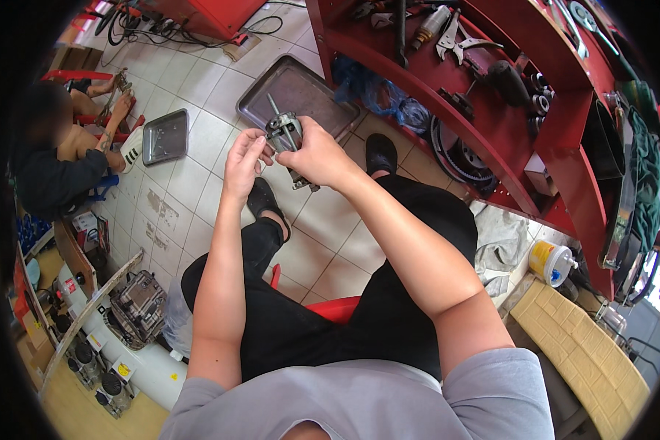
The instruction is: The person sits on a low stool and assembles a cylindrical mechanical component, likely a carburetor, using both hands. They insert and tighten small metal parts, including a pin and a spring, into the assembly while seated.
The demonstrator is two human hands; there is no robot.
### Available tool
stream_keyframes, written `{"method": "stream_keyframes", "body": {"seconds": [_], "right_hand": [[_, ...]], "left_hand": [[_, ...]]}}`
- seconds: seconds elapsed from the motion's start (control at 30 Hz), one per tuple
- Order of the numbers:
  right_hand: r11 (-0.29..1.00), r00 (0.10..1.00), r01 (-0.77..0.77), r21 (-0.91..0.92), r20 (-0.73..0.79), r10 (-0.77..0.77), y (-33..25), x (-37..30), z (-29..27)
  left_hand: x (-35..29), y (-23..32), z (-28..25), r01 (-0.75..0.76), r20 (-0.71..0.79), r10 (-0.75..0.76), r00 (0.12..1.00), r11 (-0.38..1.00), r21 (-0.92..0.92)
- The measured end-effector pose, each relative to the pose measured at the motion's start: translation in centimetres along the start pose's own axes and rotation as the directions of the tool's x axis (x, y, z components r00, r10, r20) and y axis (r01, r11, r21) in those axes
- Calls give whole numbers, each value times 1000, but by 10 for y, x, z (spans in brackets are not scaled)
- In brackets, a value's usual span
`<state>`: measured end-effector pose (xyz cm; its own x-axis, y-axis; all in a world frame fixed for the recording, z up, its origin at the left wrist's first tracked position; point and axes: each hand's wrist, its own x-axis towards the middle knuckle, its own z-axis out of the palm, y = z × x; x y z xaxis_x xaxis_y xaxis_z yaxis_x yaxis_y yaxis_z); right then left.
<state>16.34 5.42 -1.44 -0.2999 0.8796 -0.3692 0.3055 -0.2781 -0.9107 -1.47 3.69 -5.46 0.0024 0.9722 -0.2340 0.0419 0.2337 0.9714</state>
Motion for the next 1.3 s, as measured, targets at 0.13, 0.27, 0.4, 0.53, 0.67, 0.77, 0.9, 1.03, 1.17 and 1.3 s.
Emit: {"method": "stream_keyframes", "body": {"seconds": [0.13,0.27,0.4,0.53,0.67,0.77,0.9,1.03,1.17,1.3], "right_hand": [[1000,999,1,29,35,-2,-2,-1,3],[1000,1000,21,10,-5,-21,1,0,0],[1000,1000,1,-19,2,-1,-5,-1,-3],[999,999,30,-41,-13,-31,2,1,4],[996,997,76,-36,-18,-77,0,0,-2],[994,996,86,-63,-32,-88,-1,-1,-2],[994,999,39,-99,3,-39,-5,-5,-1],[989,996,63,-135,-53,-71,-5,-5,-3],[988,997,59,-140,-45,-65,-7,-6,-2],[987,996,72,-146,-46,-79,-5,-5,-3]], "left_hand": [[5,-24,-16,107,14,-107,994,994,-7],[1,-3,-1,109,-43,-115,992,988,-110],[0,-7,0,83,16,-82,996,996,-30],[4,-17,-15,229,74,-229,971,973,11],[0,-2,2,153,60,-146,987,980,-128],[2,-7,-5,156,81,-148,986,982,-102],[4,-14,-10,242,86,-234,968,965,-104],[-3,6,9,161,3,-164,987,966,-204],[5,-17,-10,194,89,-187,978,978,-80],[0,-4,0,216,24,-215,976,962,-165]]}}
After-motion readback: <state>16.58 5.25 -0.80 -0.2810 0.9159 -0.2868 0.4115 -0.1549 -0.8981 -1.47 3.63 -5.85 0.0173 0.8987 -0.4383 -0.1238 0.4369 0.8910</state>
